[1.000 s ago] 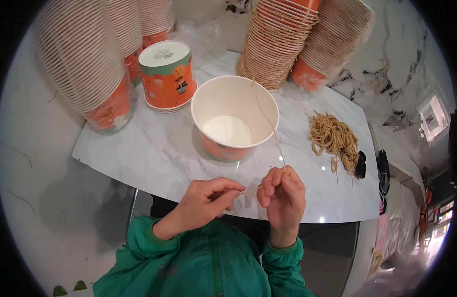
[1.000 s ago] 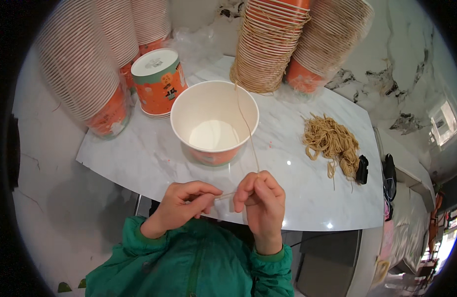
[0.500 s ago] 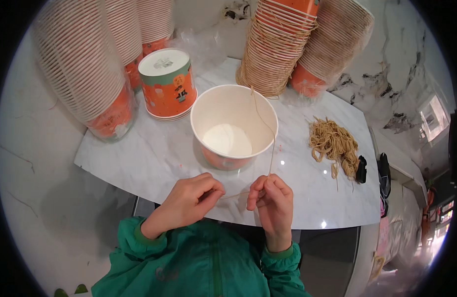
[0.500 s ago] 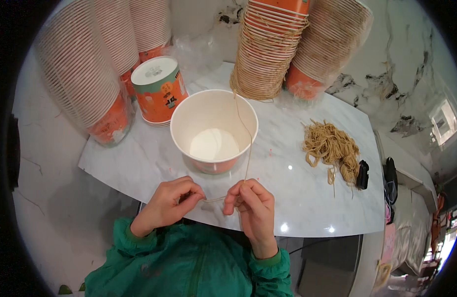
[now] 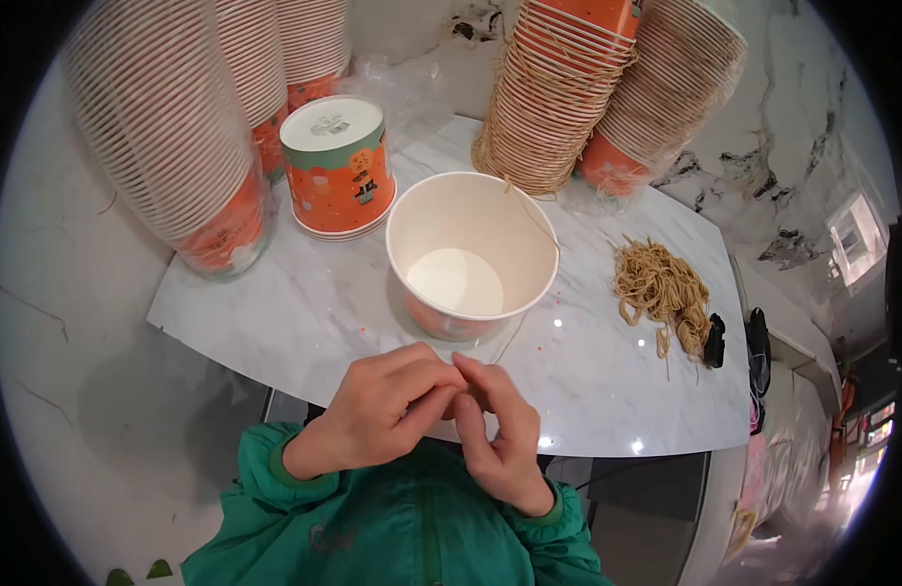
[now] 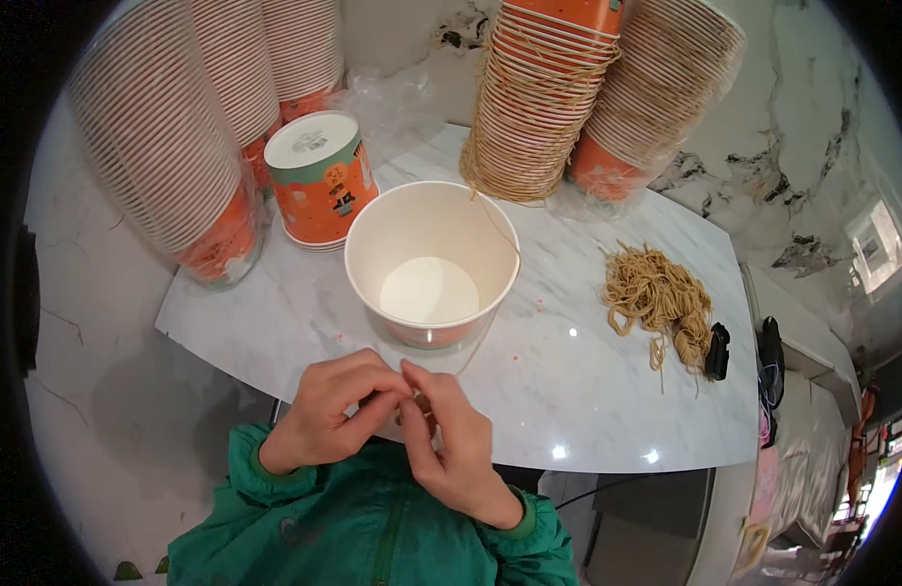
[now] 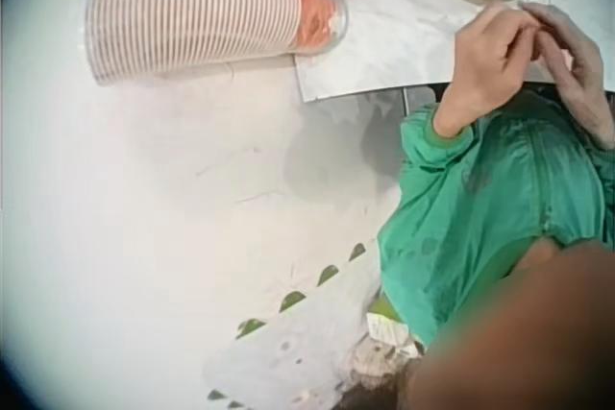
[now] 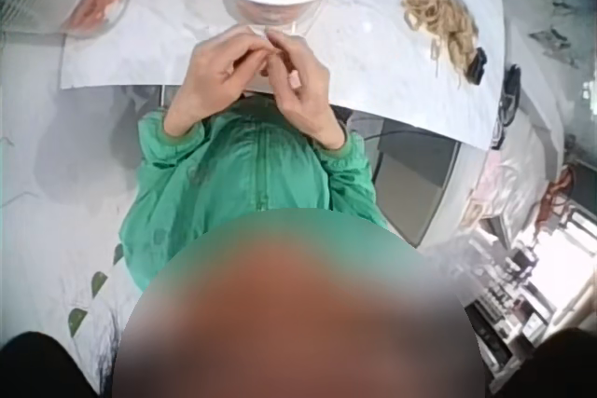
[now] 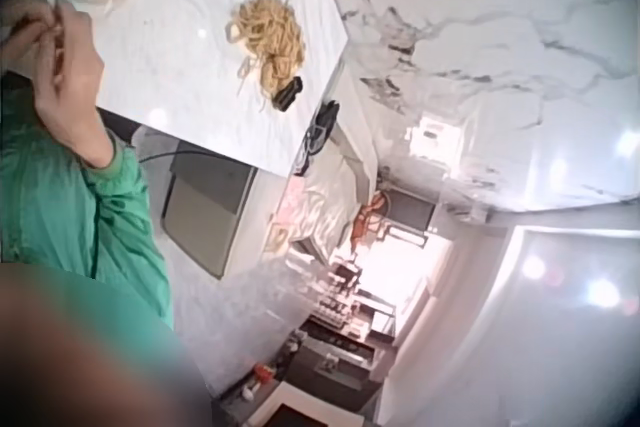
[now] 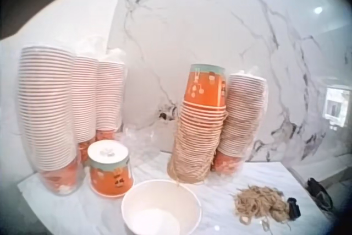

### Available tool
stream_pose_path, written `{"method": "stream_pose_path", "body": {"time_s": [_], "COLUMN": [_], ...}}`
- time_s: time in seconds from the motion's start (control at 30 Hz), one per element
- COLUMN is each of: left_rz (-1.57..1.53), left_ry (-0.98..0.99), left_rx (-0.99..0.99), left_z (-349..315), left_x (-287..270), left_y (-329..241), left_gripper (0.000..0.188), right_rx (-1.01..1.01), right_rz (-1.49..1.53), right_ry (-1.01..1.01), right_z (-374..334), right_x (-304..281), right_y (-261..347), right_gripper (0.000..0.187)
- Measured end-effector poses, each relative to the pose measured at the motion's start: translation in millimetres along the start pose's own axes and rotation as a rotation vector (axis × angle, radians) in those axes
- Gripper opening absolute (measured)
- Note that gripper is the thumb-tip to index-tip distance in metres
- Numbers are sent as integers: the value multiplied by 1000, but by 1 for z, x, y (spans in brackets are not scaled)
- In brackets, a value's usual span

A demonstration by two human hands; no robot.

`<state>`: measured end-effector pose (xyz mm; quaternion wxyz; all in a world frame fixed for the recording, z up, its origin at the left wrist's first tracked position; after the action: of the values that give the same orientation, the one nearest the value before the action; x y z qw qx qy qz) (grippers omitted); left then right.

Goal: Tying strings onto paper buckets to create handles.

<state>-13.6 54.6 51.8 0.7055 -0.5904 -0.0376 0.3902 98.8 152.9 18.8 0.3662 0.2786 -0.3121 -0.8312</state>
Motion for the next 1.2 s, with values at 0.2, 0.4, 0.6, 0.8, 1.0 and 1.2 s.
{"method": "stream_pose_path", "body": {"time_s": [0.2,0.4,0.6,0.8,1.0,1.2], "left_rz": [17,509,637,547,564,537], "left_ry": [-110,-352,-205,-193,-178,-188], "left_rx": [34,327,435,424,388,358], "left_z": [2,35,55,54,56,58], "left_x": [-19,-55,-35,-6,-2,0], "left_y": [9,-7,3,-13,-15,-18], "left_gripper": [22,44,33,28,24,37], "right_rx": [158,280,188,-7,-40,-30], "right_rz": [76,152,33,-373,-419,-392], "right_ry": [-118,-211,-336,-370,-399,-426], "right_z": [7,3,2,15,25,29], "right_x": [8,4,-4,-28,-30,-27], "right_y": [-19,-32,-36,-24,-24,-29], "right_gripper": [21,10,5,8,9,8]}}
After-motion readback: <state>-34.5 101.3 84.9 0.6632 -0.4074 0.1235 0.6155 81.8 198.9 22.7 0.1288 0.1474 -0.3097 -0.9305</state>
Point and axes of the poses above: each hand's wrist, its own z-axis towards the middle knuckle, its own x-axis out of the palm, y = z × x, the point moved 6 cm from there along z, towards the middle knuckle, and after that the axes turned 14 degrees about -x, right-handed, at the moved point
